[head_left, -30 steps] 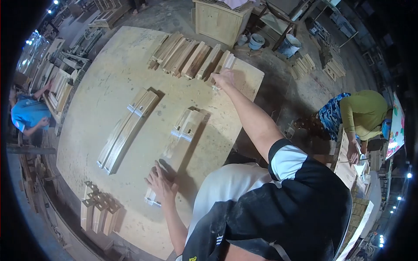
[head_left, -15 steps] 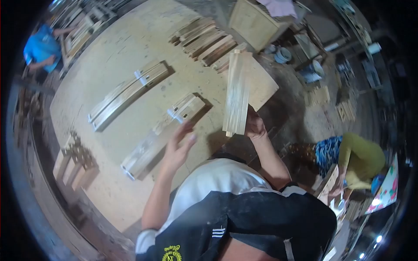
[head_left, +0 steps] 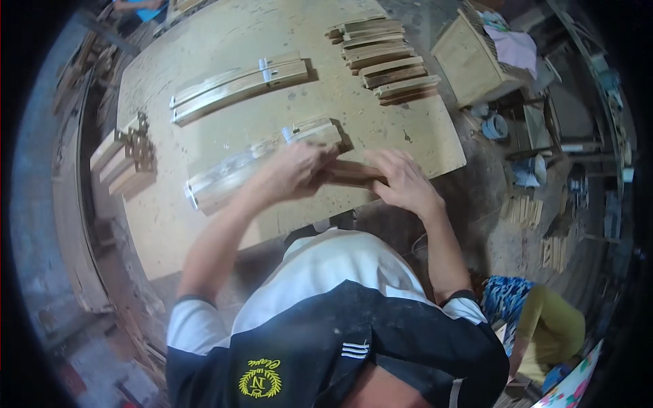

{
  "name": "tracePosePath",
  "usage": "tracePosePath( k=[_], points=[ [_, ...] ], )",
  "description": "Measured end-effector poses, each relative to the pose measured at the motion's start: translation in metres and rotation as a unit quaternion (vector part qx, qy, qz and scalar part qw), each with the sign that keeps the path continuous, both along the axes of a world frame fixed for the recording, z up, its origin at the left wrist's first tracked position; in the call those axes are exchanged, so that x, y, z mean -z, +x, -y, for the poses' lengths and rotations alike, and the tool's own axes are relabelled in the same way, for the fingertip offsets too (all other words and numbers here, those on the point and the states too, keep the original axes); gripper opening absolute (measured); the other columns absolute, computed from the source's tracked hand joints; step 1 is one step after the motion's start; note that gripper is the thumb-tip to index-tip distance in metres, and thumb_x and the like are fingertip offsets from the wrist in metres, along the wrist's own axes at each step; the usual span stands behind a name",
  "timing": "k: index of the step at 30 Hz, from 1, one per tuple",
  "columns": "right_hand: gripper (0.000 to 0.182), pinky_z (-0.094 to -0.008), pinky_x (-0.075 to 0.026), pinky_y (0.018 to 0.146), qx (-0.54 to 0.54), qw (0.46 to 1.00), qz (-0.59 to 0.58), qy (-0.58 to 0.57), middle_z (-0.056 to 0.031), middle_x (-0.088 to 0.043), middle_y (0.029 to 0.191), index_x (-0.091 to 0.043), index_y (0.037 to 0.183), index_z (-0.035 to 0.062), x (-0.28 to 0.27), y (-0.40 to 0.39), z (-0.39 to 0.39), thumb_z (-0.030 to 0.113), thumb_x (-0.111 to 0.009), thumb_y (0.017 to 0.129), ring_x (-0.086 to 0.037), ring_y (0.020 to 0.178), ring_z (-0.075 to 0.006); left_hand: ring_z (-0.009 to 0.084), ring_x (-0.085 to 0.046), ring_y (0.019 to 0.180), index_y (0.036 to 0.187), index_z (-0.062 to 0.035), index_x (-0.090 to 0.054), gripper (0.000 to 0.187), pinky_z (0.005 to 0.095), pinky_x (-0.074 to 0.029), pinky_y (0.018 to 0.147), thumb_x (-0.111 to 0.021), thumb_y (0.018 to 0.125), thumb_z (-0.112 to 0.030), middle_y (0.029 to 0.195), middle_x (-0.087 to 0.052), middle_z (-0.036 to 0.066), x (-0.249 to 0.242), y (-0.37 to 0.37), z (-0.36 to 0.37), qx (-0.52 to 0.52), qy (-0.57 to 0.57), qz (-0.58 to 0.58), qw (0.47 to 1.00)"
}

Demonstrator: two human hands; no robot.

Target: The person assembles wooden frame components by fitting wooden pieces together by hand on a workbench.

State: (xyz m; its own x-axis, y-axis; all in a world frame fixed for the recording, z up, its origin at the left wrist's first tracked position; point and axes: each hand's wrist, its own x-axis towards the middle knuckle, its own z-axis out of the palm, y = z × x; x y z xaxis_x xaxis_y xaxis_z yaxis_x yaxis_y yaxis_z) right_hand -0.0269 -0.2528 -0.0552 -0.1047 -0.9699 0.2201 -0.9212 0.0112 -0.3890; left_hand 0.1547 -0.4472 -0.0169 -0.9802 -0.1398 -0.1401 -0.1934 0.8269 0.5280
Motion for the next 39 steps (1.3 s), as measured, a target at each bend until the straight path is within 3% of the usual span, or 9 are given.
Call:
tracePosePath(
  k=[1, 4, 7, 11, 18, 27, 34, 35, 39],
  points=[
    [0.044, -0.0414, -0.052, 0.085, -0.022, 0.98, 0.145, 0.133, -0.0162, -0.065, 0.104, -0.062, 0.118, 0.0042, 0.008, -0.007, 0.015, 0.02, -0.075, 0.079, -0.065, 0.096, -0.0329, 0.033, -0.065, 0.074, 0.107, -0.0035, -0.061, 0.032, 0.041, -0.053, 0.067, -0.074, 0.078, -0.011, 0.078, -0.065, 0.017, -0.02, -0.006, 0.006, 0.007, -0.016, -0.065, 0.998],
    [0.036, -0.0379, -0.054, 0.083, -0.074, 0.935, 0.334, 0.095, -0.0134, -0.067, 0.102, -0.063, 0.115, 0.0038, 0.033, -0.012, 0.06, 0.019, -0.074, 0.084, -0.067, 0.094, -0.0233, 0.022, -0.068, 0.084, 0.114, -0.0047, -0.061, 0.039, 0.034, -0.054, 0.07, -0.076, 0.079, -0.012, 0.088, -0.068, 0.011, -0.045, -0.01, 0.034, -0.164, 0.092, -0.177, 0.966],
    [0.03, -0.0339, -0.055, 0.083, -0.065, 0.888, 0.455, 0.008, -0.0087, -0.069, 0.101, -0.064, 0.115, 0.0027, 0.029, 0.002, 0.105, 0.018, -0.071, 0.09, -0.065, 0.094, -0.0145, 0.0195, -0.06, 0.108, 0.129, -0.004, -0.056, 0.055, 0.0295, -0.053, 0.084, -0.076, 0.082, -0.025, 0.122, -0.062, 0.012, -0.062, -0.019, 0.033, -0.321, 0.236, -0.41, 0.82],
    [0.034, -0.0308, -0.056, 0.082, -0.122, 0.847, 0.518, -0.007, -0.0053, -0.07, 0.107, -0.063, 0.122, 0.0029, 0.06, 0.011, 0.152, 0.016, -0.071, 0.091, -0.065, 0.096, -0.012, 0.0141, -0.062, 0.094, 0.12, -0.0023, -0.061, 0.048, 0.0274, -0.052, 0.079, -0.076, 0.085, -0.032, 0.104, -0.067, 0.007, 0.028, -0.028, 0.053, -0.366, 0.321, -0.411, 0.77],
    [0.035, -0.0302, -0.056, 0.08, -0.179, 0.886, 0.428, 0.028, -0.0047, -0.071, 0.105, -0.063, 0.122, 0.0038, 0.082, 0.007, 0.167, 0.011, -0.072, 0.089, -0.066, 0.092, -0.0109, 0.0052, -0.058, 0.076, 0.099, -0.0028, -0.065, 0.027, 0.0231, -0.048, 0.066, -0.071, 0.093, -0.028, 0.087, -0.066, -0.001, 0.058, -0.042, 0.036, -0.485, 0.303, -0.49, 0.658],
    [0.028, -0.0342, -0.054, 0.072, -0.244, 0.911, 0.333, 0.016, -0.0099, -0.07, 0.09, -0.065, 0.109, 0.0053, 0.093, -0.005, 0.174, 0.014, -0.075, 0.084, -0.068, 0.08, -0.0179, 0.0119, -0.058, 0.07, 0.093, -0.0012, -0.063, 0.019, 0.0276, -0.048, 0.063, -0.066, 0.093, -0.02, 0.077, -0.062, 0.004, 0.092, -0.032, 0.034, -0.483, 0.043, -0.498, 0.719],
    [0.027, -0.0358, -0.053, 0.069, -0.225, 0.918, 0.323, -0.037, -0.0114, -0.068, 0.086, -0.065, 0.101, 0.0067, 0.11, 0.0, 0.171, 0.022, -0.077, 0.082, -0.067, 0.077, -0.0298, 0.014, -0.057, 0.072, 0.089, -0.0004, -0.063, 0.027, 0.0303, -0.048, 0.065, -0.064, 0.094, -0.027, 0.08, -0.062, 0.005, 0.093, -0.032, 0.024, -0.447, 0.065, -0.51, 0.732],
    [0.027, -0.0368, -0.053, 0.069, -0.227, 0.921, 0.311, -0.066, -0.0119, -0.067, 0.084, -0.065, 0.1, 0.0067, 0.113, 0.001, 0.169, 0.022, -0.077, 0.082, -0.067, 0.076, -0.0305, 0.0161, -0.057, 0.071, 0.089, -0.0005, -0.063, 0.035, 0.0304, -0.047, 0.065, -0.063, 0.094, -0.035, 0.08, -0.061, 0.005, 0.102, -0.029, 0.028, -0.411, -0.076, -0.492, 0.764],
    [0.025, -0.0406, -0.051, 0.066, -0.247, 0.921, 0.294, -0.068, -0.0137, -0.065, 0.08, -0.064, 0.098, 0.0064, 0.111, -0.001, 0.173, 0.021, -0.076, 0.081, -0.065, 0.072, -0.0332, 0.0185, -0.058, 0.071, 0.089, -0.0008, -0.064, 0.038, 0.0321, -0.048, 0.066, -0.065, 0.091, -0.039, 0.08, -0.061, 0.007, 0.107, -0.024, 0.027, -0.435, 0.03, -0.519, 0.735]
  ],
)
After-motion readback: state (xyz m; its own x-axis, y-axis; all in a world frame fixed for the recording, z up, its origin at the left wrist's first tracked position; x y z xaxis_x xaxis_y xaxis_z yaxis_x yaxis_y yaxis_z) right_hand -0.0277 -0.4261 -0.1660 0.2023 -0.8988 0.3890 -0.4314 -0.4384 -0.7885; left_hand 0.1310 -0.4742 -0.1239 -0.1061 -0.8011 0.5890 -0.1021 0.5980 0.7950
